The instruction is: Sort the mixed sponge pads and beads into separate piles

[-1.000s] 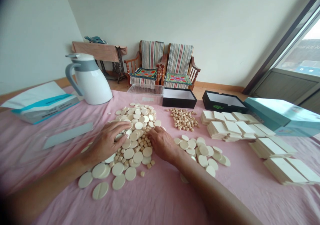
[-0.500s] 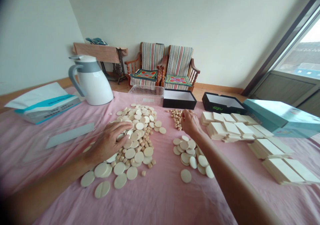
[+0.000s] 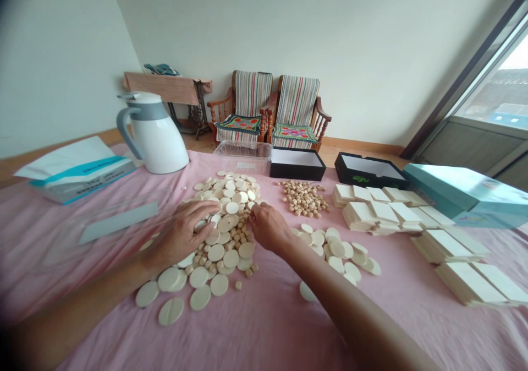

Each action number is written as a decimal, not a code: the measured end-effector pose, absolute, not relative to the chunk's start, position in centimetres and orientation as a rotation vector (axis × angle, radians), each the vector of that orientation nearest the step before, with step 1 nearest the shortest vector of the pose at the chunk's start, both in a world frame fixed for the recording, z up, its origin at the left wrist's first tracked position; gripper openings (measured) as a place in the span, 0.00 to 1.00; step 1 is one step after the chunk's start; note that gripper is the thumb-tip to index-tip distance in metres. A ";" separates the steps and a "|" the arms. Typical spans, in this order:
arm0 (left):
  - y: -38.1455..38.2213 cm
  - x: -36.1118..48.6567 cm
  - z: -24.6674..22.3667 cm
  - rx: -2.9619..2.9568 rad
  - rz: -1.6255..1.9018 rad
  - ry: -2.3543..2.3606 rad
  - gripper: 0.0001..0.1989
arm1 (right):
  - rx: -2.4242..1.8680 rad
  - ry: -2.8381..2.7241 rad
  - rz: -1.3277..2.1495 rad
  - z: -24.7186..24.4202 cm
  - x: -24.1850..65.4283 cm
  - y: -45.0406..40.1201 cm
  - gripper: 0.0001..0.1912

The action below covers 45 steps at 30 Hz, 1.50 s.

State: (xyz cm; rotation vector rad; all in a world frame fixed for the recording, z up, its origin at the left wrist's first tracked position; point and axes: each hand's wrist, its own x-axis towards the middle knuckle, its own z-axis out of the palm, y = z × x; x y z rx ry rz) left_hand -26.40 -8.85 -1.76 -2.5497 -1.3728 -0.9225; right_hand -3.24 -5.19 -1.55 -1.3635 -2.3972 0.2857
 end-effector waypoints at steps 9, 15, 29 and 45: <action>-8.9 -26.5 -1.9 -2.550 -0.927 -1.381 0.13 | -1.541 -2.258 0.109 -1.0 -1.9 -4.2 0.05; -9.0 -26.5 -2.0 -2.537 -0.936 -1.384 0.13 | -1.856 -1.941 -0.096 -0.1 4.6 -1.2 0.04; -9.0 -26.6 -1.9 -2.549 -0.920 -1.375 0.13 | -1.239 -2.543 0.716 1.5 -1.3 -6.5 0.06; -9.0 -26.4 -1.7 -2.540 -0.927 -1.371 0.13 | -1.413 -2.409 0.828 0.2 -2.6 -6.4 0.04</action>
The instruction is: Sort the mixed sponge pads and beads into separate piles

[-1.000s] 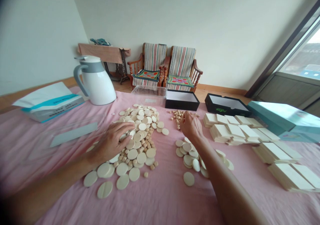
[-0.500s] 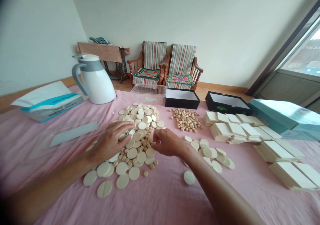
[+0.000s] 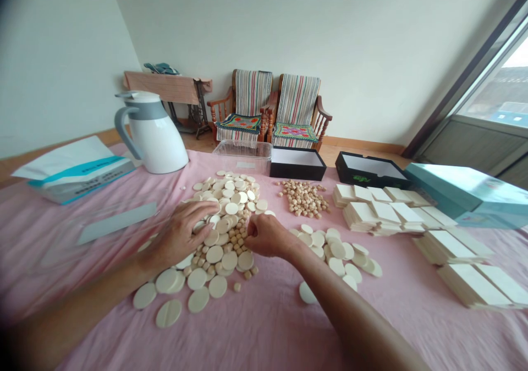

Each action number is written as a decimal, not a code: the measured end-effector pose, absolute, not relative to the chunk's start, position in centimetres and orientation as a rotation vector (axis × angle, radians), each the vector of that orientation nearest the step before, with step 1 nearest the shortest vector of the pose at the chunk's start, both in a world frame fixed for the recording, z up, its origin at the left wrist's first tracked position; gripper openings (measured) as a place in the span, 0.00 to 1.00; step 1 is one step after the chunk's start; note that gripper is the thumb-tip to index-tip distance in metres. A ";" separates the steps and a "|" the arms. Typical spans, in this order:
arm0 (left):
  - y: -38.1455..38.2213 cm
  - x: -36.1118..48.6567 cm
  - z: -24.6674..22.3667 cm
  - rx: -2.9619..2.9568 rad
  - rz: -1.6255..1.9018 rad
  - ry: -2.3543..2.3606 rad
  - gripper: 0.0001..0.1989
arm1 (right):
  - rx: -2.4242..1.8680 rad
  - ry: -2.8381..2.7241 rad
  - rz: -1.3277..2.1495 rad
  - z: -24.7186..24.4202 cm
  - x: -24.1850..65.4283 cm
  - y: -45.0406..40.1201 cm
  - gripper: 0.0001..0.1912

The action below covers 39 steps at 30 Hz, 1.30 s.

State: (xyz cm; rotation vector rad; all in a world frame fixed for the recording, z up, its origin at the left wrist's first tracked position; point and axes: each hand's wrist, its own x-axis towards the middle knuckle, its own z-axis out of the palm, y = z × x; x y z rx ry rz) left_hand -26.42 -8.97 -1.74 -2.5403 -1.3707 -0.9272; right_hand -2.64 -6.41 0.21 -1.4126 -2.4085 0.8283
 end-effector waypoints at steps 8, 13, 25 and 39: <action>-9.0 -26.4 -1.8 -2.549 -0.932 -1.377 0.13 | -1.807 -2.053 0.096 0.6 4.3 -1.6 0.07; -9.0 -26.3 -1.7 -2.545 -0.942 -1.381 0.14 | -1.729 -1.978 0.027 0.0 4.0 -1.6 0.13; -9.0 -26.4 -1.6 -2.552 -0.929 -1.384 0.14 | -1.199 -2.368 0.678 -0.1 -3.5 -7.2 0.06; -9.0 -26.3 -1.6 -2.552 -0.947 -1.377 0.14 | -1.386 -2.303 0.364 -0.8 -1.4 -4.9 0.10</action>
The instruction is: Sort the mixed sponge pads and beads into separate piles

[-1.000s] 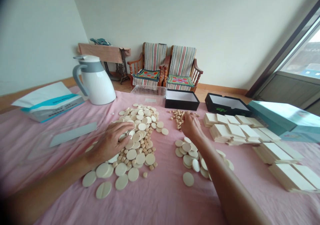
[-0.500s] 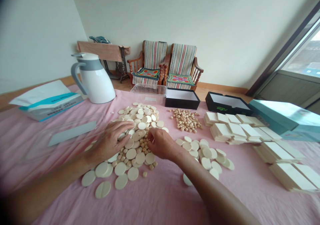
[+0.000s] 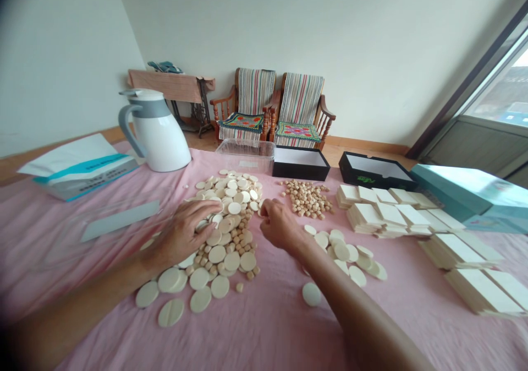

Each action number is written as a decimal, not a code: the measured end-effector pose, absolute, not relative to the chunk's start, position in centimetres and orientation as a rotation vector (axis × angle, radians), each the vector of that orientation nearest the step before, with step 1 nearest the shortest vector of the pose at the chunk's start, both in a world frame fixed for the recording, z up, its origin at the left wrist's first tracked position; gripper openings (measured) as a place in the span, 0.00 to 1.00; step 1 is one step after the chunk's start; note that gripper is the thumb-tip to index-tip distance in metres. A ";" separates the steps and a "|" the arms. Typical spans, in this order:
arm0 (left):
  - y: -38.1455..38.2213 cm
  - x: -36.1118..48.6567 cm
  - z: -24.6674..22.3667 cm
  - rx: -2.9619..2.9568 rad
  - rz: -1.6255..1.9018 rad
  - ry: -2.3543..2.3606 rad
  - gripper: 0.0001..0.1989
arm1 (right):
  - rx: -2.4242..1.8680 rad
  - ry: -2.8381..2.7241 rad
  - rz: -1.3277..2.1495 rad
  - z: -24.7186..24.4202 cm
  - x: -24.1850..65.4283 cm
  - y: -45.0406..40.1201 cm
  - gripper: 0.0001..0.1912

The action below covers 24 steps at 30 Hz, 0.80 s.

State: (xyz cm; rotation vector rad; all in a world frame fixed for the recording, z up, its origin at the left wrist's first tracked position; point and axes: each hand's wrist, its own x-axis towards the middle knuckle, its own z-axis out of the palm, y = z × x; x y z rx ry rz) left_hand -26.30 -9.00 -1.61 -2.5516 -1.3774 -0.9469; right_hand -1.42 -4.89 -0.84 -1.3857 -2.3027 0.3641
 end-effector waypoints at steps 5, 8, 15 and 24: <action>-9.0 -26.3 -1.7 -2.551 -0.934 -1.380 0.14 | -1.744 -2.063 -0.052 -0.3 2.4 -2.5 0.12; -9.0 -26.3 -1.7 -2.554 -0.937 -1.384 0.15 | -1.754 -2.044 -0.047 -0.5 2.8 -2.3 0.11; -9.0 -26.3 -1.6 -2.551 -0.950 -1.389 0.15 | -1.449 -2.351 0.269 -2.4 0.9 -2.9 0.08; -9.1 -26.3 -1.6 -2.548 -0.921 -1.411 0.15 | -1.470 -2.365 0.359 -0.5 2.0 -3.6 0.06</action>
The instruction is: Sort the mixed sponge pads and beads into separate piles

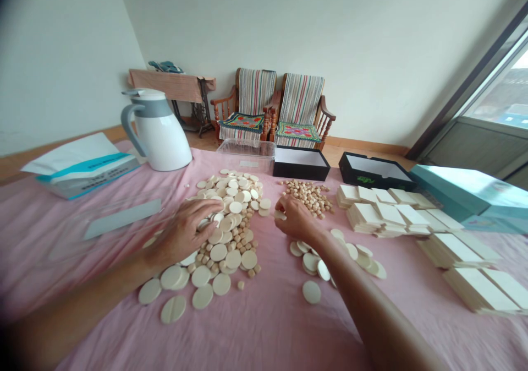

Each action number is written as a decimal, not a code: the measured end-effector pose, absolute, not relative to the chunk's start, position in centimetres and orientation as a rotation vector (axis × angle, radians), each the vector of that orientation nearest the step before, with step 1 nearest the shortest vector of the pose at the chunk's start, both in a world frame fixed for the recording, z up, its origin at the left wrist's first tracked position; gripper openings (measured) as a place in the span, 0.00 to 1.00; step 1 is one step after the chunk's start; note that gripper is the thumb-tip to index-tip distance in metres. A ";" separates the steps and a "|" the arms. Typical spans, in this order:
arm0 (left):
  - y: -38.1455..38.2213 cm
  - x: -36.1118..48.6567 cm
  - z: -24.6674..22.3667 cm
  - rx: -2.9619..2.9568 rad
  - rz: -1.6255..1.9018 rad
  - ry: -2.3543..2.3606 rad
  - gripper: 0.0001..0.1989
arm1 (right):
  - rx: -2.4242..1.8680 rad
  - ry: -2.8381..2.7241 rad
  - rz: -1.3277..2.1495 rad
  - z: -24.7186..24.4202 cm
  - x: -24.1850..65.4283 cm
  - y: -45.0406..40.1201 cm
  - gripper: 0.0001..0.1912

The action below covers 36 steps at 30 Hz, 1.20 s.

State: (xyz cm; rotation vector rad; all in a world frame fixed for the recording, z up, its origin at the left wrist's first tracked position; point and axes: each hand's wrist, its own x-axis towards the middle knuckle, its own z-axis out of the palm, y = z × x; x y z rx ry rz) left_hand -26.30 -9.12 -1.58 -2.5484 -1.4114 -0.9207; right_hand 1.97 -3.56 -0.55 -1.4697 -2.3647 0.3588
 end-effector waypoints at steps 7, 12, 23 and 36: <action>-9.1 -26.3 -1.6 -2.536 -0.919 -1.390 0.15 | -1.512 -2.649 0.653 5.1 8.3 -6.7 0.13; -9.1 -26.3 -1.6 -2.533 -0.929 -1.391 0.15 | -1.539 -2.598 0.669 6.3 9.3 -7.7 0.09; -8.6 -26.7 -1.6 -2.502 -1.130 -1.282 0.10 | -1.313 -2.590 0.577 2.2 -0.5 -9.7 0.14; -8.7 -26.8 -1.7 -2.438 -1.280 -1.219 0.09 | -1.513 -2.499 0.264 0.3 0.9 -4.8 0.09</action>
